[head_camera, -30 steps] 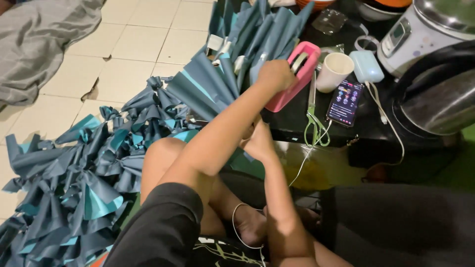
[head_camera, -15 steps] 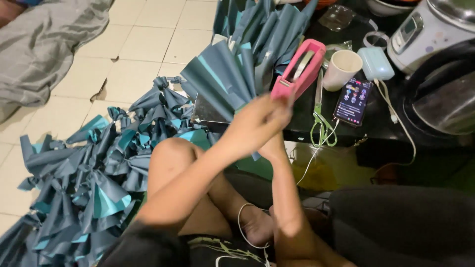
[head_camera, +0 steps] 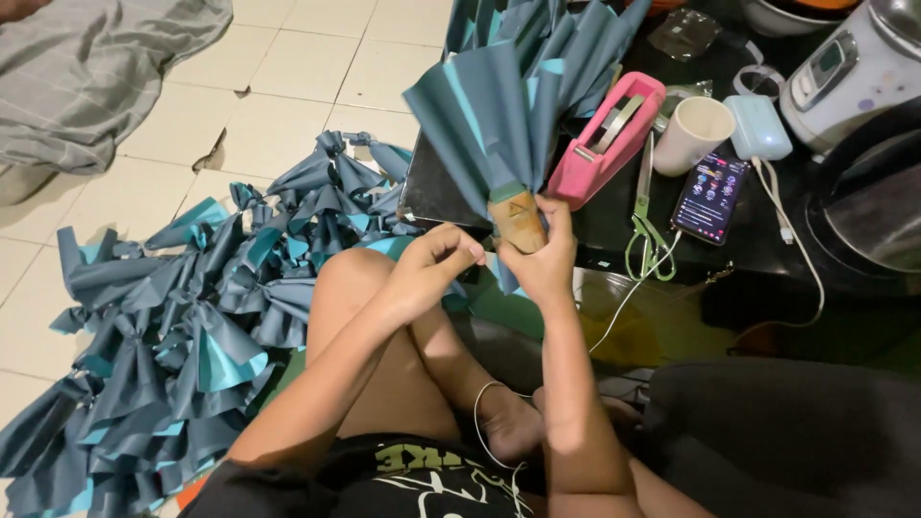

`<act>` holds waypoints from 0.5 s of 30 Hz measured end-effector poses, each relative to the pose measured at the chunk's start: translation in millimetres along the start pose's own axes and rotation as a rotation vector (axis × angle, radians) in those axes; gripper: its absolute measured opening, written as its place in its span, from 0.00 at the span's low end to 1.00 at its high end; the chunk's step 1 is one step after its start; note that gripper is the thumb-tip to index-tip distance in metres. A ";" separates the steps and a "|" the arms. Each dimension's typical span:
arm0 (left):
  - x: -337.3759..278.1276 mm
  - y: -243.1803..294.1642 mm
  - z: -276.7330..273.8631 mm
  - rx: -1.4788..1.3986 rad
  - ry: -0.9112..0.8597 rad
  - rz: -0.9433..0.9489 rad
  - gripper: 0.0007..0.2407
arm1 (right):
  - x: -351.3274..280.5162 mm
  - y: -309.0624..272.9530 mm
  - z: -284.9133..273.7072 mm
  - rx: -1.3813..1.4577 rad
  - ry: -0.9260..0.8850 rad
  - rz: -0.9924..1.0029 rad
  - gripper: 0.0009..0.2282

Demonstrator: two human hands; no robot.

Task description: Folding blue paper sheets and assembling them into decorative bouquet wrappers around a central base.

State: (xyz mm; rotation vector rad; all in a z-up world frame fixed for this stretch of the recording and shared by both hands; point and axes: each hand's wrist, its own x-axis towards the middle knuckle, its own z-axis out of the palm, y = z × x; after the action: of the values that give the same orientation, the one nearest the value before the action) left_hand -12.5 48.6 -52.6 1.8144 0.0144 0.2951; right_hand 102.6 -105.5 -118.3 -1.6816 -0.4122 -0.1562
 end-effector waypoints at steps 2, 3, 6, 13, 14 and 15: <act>2.8 -5.4 -1.7 -0.041 0.012 -0.012 0.07 | 1.1 1.1 0.5 0.045 0.005 -0.020 0.32; 4.5 -9.7 -3.3 -0.038 0.017 -0.014 0.07 | 1.5 3.9 0.9 0.049 0.001 -0.020 0.32; 11.7 -16.6 -10.1 0.012 0.032 -0.004 0.05 | 3.9 11.8 1.5 0.251 -0.048 -0.009 0.31; 26.8 -15.8 -16.6 0.083 0.001 -0.010 0.06 | 3.5 12.5 -0.1 0.453 -0.083 0.120 0.26; 29.2 -20.8 -15.5 0.083 -0.005 -0.022 0.06 | 2.2 11.5 0.7 0.461 -0.078 0.127 0.26; 31.6 -22.3 -14.4 0.082 -0.005 -0.025 0.06 | 1.7 11.4 1.1 0.460 -0.078 0.130 0.26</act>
State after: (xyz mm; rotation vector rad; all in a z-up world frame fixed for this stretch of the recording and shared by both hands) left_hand 18.3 73.3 -64.5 1.8945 0.0463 0.2759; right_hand 108.1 -105.2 -128.5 -1.2573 -0.3634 0.0959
